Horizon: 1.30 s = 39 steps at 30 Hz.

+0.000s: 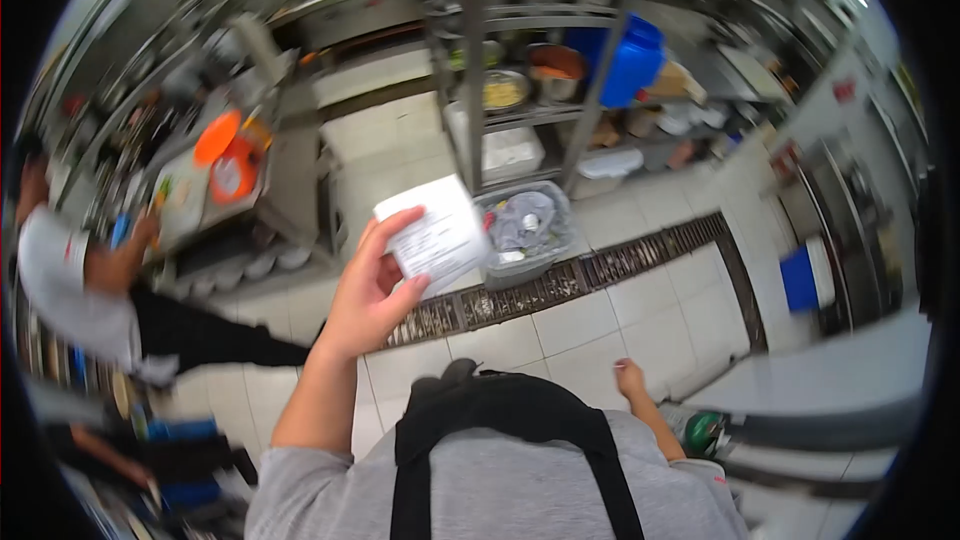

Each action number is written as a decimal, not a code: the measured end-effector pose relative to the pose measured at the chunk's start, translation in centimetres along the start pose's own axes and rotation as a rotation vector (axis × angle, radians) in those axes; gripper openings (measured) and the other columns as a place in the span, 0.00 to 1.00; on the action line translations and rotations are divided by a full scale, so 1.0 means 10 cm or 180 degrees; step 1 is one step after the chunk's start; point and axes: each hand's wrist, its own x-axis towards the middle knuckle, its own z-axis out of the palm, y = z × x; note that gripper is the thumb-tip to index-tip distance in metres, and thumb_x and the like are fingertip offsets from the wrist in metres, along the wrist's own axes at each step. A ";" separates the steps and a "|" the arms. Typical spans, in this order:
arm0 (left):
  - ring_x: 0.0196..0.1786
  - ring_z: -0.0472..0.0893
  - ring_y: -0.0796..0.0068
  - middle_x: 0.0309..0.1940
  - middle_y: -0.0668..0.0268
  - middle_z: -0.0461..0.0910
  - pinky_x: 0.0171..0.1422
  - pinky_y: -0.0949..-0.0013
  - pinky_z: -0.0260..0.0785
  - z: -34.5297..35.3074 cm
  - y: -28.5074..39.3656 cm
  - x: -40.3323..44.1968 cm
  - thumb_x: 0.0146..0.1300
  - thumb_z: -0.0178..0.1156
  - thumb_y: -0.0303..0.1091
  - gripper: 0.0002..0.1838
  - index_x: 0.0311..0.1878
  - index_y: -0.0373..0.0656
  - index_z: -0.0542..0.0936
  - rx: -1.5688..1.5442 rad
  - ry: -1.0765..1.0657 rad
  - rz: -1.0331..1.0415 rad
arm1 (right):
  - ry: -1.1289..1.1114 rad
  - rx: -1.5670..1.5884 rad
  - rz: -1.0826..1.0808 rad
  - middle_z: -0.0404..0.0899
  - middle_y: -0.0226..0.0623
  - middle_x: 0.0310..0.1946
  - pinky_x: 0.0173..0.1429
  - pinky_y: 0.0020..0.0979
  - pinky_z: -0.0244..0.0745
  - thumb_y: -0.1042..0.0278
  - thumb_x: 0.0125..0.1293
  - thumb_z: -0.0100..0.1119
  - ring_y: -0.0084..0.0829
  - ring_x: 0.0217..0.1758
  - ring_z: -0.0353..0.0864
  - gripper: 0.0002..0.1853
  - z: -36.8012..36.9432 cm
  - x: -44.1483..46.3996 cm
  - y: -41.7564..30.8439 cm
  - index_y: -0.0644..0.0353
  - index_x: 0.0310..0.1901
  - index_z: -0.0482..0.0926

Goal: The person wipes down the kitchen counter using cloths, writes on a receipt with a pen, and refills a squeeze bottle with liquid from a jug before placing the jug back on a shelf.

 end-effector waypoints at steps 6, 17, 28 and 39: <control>0.57 0.75 0.60 0.53 0.55 0.73 0.61 0.65 0.67 -0.52 -1.92 0.57 0.50 0.62 0.20 0.32 0.62 0.42 0.68 0.2180 -0.1467 -0.0742 | -0.1510 0.0500 0.0318 0.82 0.47 0.42 0.50 0.42 0.76 0.65 0.59 0.55 0.46 0.47 0.81 0.12 0.75 -1.49 -1.40 0.52 0.43 0.82; 0.50 0.81 0.57 0.45 0.51 0.82 0.57 0.59 0.71 -0.04 -4.97 -0.10 0.51 0.61 0.30 0.18 0.48 0.45 0.82 0.3103 -0.6146 -0.0292 | 0.1373 0.0598 0.3942 0.82 0.51 0.33 0.43 0.51 0.75 0.54 0.72 0.40 0.50 0.37 0.82 0.20 0.69 -4.42 -2.23 0.62 0.40 0.76; 0.48 0.81 0.54 0.46 0.47 0.81 0.54 0.58 0.74 2.50 -3.31 -0.49 0.54 0.53 0.23 0.20 0.51 0.31 0.78 0.2516 -0.4480 0.0841 | 0.3176 0.1377 0.3718 0.77 0.42 0.40 0.49 0.42 0.74 0.65 0.66 0.50 0.45 0.44 0.78 0.08 1.88 -5.65 -3.28 0.57 0.40 0.77; 0.52 0.76 0.49 0.49 0.47 0.72 0.58 0.59 0.69 2.30 -1.41 -4.02 0.52 0.51 0.18 0.25 0.56 0.39 0.76 0.0661 -0.6234 0.1798 | 0.4165 -0.0925 0.5732 0.77 0.45 0.39 0.47 0.44 0.74 0.75 0.59 0.51 0.49 0.42 0.78 0.11 2.18 -9.31 -2.69 0.60 0.42 0.80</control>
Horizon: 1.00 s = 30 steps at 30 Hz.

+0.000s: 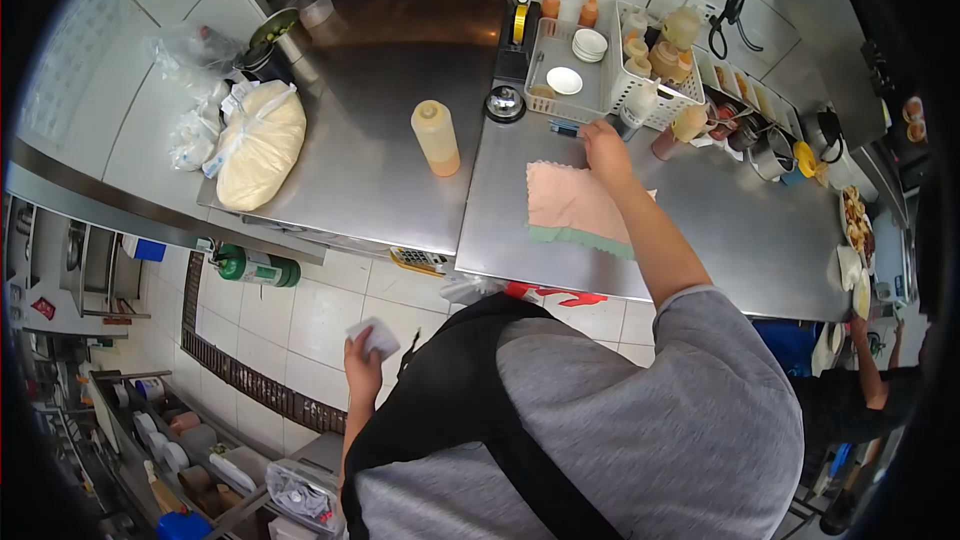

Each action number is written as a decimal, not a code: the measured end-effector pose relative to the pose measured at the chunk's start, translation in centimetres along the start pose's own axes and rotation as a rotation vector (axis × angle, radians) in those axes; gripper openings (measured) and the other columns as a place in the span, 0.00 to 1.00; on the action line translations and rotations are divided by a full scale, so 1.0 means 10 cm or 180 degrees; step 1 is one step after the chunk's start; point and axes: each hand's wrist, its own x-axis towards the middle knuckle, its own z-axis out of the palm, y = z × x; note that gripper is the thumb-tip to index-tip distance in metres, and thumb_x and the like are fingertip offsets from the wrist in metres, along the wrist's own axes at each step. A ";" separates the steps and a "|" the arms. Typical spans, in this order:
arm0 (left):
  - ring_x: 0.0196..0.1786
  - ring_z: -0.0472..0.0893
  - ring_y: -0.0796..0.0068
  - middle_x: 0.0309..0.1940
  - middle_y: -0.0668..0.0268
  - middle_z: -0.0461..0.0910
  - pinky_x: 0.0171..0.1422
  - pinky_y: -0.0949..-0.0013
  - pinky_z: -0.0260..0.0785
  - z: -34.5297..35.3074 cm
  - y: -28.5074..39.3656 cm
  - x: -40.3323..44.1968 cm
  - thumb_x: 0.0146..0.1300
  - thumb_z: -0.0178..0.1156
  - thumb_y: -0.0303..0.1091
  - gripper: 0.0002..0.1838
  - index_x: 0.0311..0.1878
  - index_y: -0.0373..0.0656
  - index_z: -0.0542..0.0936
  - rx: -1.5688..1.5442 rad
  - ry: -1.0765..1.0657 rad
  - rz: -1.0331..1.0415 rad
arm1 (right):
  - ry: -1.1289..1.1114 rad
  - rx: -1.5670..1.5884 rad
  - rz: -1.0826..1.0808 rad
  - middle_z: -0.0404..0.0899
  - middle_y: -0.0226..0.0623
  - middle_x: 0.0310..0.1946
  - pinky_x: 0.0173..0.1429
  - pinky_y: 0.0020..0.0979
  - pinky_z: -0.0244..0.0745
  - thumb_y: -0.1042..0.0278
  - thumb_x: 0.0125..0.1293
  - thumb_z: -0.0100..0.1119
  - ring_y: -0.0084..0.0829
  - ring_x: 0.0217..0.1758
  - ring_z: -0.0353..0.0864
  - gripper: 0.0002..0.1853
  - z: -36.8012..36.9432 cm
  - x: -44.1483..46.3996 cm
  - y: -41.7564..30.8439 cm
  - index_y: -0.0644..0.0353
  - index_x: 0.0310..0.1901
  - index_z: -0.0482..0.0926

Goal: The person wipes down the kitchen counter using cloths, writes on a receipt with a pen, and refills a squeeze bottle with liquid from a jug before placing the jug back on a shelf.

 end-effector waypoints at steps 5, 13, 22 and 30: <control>0.50 0.78 0.61 0.47 0.54 0.70 0.50 0.68 0.73 0.14 1.24 0.44 0.54 0.56 0.16 0.25 0.57 0.41 0.75 -0.0199 -0.0447 -0.0077 | -0.0196 0.0059 -0.0390 0.78 0.45 0.41 0.47 0.43 0.76 0.74 0.60 0.52 0.47 0.42 0.80 0.11 -0.07 0.54 -0.23 0.59 0.44 0.80; 0.47 0.76 0.64 0.54 0.56 0.66 0.50 0.66 0.71 1.00 1.71 0.95 0.59 0.63 0.27 0.27 0.62 0.50 0.73 -0.1078 -0.1435 0.0515 | -0.0562 -0.1016 -0.1112 0.80 0.42 0.42 0.46 0.41 0.80 0.75 0.60 0.52 0.44 0.45 0.83 0.10 0.40 1.60 -0.08 0.58 0.41 0.81; 0.62 0.66 0.45 0.70 0.42 0.53 0.65 0.54 0.61 1.26 1.95 1.05 0.55 0.66 0.36 0.30 0.63 0.56 0.73 0.0626 -0.0216 0.1121 | -0.0898 -0.1328 -0.1579 0.81 0.43 0.39 0.39 0.38 0.81 0.71 0.59 0.56 0.45 0.40 0.84 0.07 0.24 1.64 -0.07 0.61 0.39 0.79; 0.62 0.68 0.46 0.64 0.50 0.63 0.63 0.53 0.63 0.89 2.23 0.84 0.58 0.64 0.34 0.32 0.66 0.43 0.66 0.0321 0.0528 0.2070 | -0.1019 0.4020 0.0593 0.81 0.37 0.35 0.40 0.27 0.77 0.77 0.67 0.50 0.25 0.34 0.82 0.05 -0.63 -0.10 -1.14 0.64 0.43 0.75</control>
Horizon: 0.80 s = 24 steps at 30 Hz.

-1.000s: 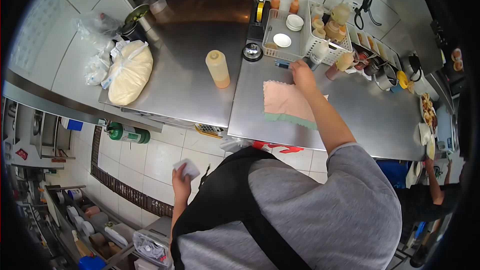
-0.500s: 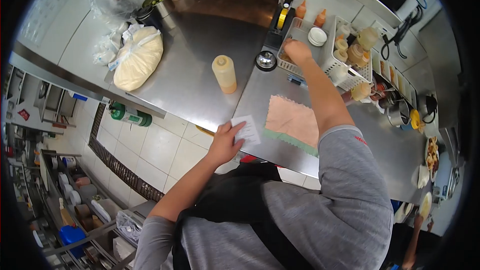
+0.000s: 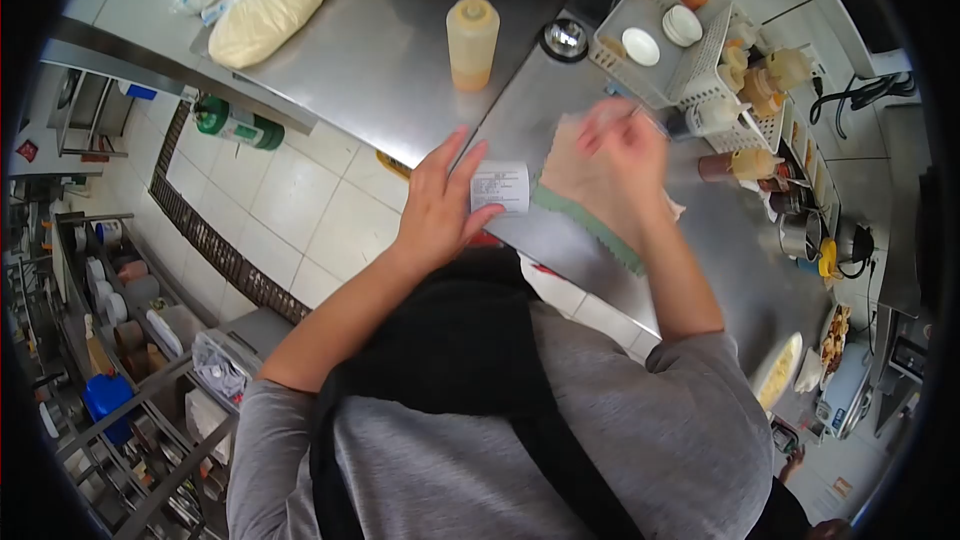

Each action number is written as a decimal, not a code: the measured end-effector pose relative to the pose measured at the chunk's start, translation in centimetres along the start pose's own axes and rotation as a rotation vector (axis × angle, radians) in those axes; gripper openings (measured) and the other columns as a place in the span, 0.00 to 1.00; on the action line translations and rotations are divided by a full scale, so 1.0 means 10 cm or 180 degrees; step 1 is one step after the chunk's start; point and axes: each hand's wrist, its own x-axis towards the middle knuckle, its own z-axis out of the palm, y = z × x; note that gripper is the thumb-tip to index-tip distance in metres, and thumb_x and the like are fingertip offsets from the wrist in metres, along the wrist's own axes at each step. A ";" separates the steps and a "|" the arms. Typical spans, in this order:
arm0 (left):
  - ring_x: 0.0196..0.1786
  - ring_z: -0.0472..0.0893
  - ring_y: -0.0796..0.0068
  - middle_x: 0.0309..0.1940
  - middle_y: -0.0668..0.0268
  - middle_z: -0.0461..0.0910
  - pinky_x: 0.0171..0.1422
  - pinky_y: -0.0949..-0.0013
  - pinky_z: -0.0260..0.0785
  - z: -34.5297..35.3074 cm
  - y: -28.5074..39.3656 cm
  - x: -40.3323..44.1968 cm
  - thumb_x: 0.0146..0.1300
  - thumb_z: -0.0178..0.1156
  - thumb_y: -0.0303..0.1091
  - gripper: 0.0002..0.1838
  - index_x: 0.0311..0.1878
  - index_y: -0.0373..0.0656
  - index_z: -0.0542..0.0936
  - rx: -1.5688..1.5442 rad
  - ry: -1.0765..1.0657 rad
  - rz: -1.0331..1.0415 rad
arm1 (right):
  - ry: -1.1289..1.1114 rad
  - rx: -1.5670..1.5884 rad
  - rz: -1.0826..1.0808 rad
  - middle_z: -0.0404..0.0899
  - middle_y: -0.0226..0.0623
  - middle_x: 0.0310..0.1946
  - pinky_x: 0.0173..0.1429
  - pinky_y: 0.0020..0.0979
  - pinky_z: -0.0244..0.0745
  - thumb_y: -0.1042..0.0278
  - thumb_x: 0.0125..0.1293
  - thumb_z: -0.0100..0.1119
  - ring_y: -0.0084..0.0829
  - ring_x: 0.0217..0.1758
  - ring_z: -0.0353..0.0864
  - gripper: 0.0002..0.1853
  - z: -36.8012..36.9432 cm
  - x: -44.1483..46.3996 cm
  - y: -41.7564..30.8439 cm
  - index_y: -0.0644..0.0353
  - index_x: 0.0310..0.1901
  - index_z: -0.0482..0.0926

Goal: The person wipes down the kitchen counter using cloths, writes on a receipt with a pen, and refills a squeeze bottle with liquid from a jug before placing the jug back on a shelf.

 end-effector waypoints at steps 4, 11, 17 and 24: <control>0.49 0.77 0.48 0.45 0.49 0.76 0.51 0.56 0.70 0.26 -0.01 -0.23 0.63 0.56 0.32 0.18 0.55 0.39 0.69 -0.1391 -0.1495 -0.0279 | -0.0190 0.0709 0.0432 0.79 0.36 0.29 0.33 0.23 0.78 0.79 0.66 0.54 0.21 0.30 0.80 0.05 0.67 -0.96 0.31 0.63 0.40 0.69; 0.46 0.77 0.46 0.43 0.49 0.77 0.47 0.53 0.69 0.42 -0.09 -0.21 0.66 0.52 0.30 0.11 0.49 0.39 0.67 -0.1431 -0.2294 -0.0440 | -0.0541 0.0139 0.1201 0.68 0.26 0.19 0.22 0.20 0.63 0.62 0.72 0.47 0.15 0.20 0.70 0.10 0.40 -0.72 0.52 0.58 0.35 0.69; 0.33 0.73 0.65 0.30 0.61 0.69 0.40 0.64 0.66 0.45 -0.25 -0.21 0.63 0.53 0.24 0.15 0.50 0.40 0.63 -0.1779 -0.1764 -0.0949 | 0.0588 0.1067 0.0219 0.75 0.32 0.32 0.34 0.24 0.70 0.52 0.75 0.40 0.20 0.32 0.75 0.18 -0.29 -0.39 0.05 0.57 0.41 0.73; 0.30 0.67 0.76 0.29 0.67 0.64 0.36 0.73 0.63 0.47 -0.32 -0.14 0.56 0.55 0.19 0.16 0.46 0.40 0.66 -0.2278 -0.1289 -0.1207 | -0.0534 -0.2623 -0.1081 0.78 0.39 0.47 0.61 0.41 0.67 0.67 0.60 0.63 0.37 0.55 0.75 0.14 0.46 -0.65 0.78 0.54 0.48 0.75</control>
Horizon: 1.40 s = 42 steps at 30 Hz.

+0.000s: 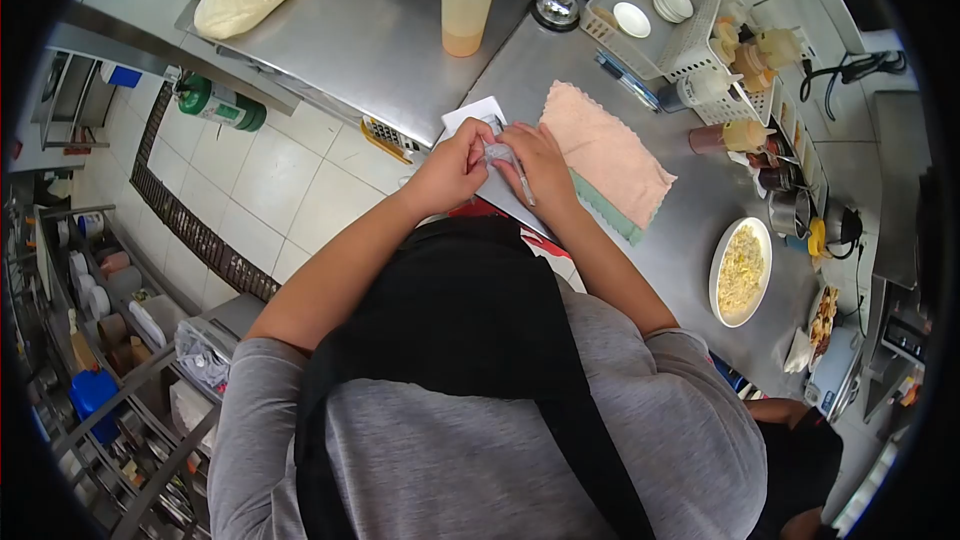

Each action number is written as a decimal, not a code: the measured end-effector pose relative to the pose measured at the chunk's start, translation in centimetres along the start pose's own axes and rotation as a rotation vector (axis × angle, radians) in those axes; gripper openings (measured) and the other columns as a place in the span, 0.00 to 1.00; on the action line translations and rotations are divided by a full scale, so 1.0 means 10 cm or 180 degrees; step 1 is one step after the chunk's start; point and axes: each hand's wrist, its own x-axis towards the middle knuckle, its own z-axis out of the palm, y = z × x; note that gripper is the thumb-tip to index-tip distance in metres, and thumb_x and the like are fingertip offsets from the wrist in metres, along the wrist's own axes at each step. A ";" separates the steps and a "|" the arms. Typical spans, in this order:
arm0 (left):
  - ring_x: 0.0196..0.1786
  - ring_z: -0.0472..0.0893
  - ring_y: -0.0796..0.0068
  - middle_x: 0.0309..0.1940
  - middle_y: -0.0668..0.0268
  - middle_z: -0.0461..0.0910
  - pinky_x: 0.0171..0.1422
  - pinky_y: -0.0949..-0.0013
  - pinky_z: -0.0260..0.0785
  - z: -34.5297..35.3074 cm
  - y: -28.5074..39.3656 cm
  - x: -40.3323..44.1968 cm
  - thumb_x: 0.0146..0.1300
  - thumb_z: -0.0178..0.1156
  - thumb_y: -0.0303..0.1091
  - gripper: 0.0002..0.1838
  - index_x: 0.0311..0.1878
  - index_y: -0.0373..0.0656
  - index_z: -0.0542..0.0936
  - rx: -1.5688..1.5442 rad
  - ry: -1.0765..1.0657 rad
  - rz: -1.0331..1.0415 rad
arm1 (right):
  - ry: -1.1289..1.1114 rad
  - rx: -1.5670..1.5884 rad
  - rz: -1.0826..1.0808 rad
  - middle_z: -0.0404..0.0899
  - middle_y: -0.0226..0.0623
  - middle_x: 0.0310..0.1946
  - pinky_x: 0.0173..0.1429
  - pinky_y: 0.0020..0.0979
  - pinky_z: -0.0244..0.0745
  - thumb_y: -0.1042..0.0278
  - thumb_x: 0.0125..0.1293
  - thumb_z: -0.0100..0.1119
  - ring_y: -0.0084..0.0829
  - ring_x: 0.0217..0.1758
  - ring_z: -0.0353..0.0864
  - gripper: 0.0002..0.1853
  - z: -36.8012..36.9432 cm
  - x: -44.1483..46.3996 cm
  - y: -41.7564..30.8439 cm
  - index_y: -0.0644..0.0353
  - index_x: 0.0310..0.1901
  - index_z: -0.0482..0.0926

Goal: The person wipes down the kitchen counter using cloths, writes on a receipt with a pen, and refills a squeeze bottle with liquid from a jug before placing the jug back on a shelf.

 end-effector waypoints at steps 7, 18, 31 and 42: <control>0.37 0.80 0.64 0.42 0.67 0.76 0.40 0.64 0.74 -0.12 -0.11 -0.14 0.52 0.67 0.31 0.13 0.43 0.49 0.82 0.2167 0.0996 0.0849 | 0.0226 -0.0427 -0.0375 0.79 0.35 0.42 0.56 0.40 0.65 0.65 0.53 0.69 0.36 0.49 0.76 0.14 0.01 0.11 -0.02 0.54 0.41 0.78; 0.33 0.82 0.67 0.56 0.69 0.75 0.40 0.65 0.75 -0.19 -0.11 -0.18 0.53 0.68 0.37 0.18 0.49 0.51 0.81 0.2313 0.0668 0.0545 | -0.0138 0.1863 0.1386 0.73 0.27 0.15 0.24 0.23 0.61 0.65 0.62 0.64 0.14 0.19 0.65 0.17 0.18 0.28 -0.17 0.62 0.19 0.73; 0.45 0.81 0.61 0.58 0.65 0.74 0.47 0.64 0.75 -0.18 -0.11 -0.19 0.53 0.67 0.37 0.25 0.55 0.46 0.75 0.2106 0.0624 0.0374 | 0.0299 0.1230 0.1059 0.67 0.28 0.10 0.21 0.25 0.58 0.65 0.58 0.66 0.15 0.15 0.61 0.18 0.32 0.22 -0.07 0.61 0.18 0.70; 0.47 0.80 0.60 0.61 0.64 0.71 0.47 0.64 0.75 -0.19 -0.10 -0.20 0.53 0.65 0.34 0.26 0.58 0.47 0.73 0.1985 0.0519 0.0312 | 0.0004 0.1237 0.1315 0.68 0.29 0.10 0.21 0.25 0.60 0.60 0.56 0.67 0.16 0.15 0.62 0.18 0.36 0.23 -0.05 0.61 0.19 0.71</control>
